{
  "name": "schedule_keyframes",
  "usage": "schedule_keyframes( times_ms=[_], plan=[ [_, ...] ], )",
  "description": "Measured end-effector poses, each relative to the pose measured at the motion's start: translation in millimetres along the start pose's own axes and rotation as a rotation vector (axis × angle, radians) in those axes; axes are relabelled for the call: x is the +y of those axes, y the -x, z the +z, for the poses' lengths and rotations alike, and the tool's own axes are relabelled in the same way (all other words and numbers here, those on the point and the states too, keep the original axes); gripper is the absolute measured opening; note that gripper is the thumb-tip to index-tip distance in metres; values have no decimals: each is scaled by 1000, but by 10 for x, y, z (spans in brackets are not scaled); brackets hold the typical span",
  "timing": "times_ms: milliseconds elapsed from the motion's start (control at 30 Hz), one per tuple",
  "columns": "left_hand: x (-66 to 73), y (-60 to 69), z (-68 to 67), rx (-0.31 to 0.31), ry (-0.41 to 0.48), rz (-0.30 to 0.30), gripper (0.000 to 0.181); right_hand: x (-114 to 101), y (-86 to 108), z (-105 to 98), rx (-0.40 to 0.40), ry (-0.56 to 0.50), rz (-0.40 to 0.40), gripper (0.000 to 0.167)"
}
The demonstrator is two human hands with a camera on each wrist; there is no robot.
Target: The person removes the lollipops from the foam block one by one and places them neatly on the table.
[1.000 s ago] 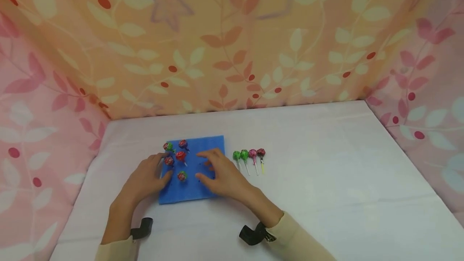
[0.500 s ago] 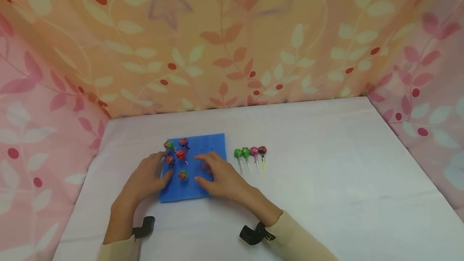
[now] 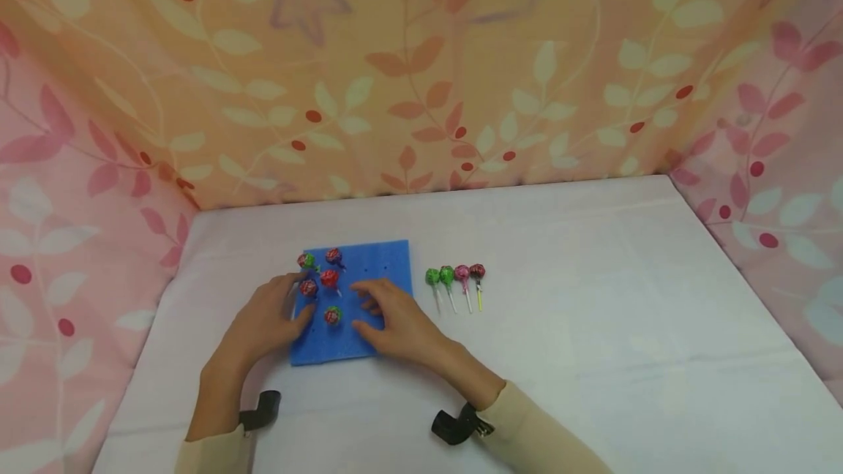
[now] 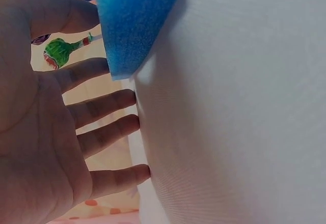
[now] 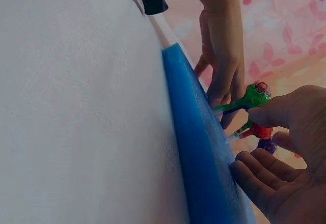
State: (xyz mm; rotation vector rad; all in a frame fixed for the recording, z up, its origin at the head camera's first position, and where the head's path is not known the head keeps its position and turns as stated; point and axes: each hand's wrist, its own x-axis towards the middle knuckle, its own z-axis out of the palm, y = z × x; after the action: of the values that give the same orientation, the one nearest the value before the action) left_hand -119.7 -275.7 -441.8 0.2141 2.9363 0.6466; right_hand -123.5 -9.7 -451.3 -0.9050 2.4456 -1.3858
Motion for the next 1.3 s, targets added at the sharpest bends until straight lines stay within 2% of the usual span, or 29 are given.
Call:
schedule_keyframes(
  times_ms=[500, 767, 1000, 1100, 1300],
  plan=[
    [-33, -4, -25, 16, -7, 5, 63, -71, -93, 102, -34, 1, -85, 53],
    [-48, -40, -6, 19, -9, 15, 63, -79, -163, 171, -25, 48, -89, 52],
    [-30, -23, 9, 0, 1, 12, 64, -66, -202, 261, -1, 75, -91, 46],
    [-28, -21, 9, 5, -1, 15, 64, -54, -221, 298, 18, 61, -96, 44],
    [-35, -29, 22, 8, 1, 13, 64, -43, -226, 358, 54, -33, -65, 42]
  ],
)
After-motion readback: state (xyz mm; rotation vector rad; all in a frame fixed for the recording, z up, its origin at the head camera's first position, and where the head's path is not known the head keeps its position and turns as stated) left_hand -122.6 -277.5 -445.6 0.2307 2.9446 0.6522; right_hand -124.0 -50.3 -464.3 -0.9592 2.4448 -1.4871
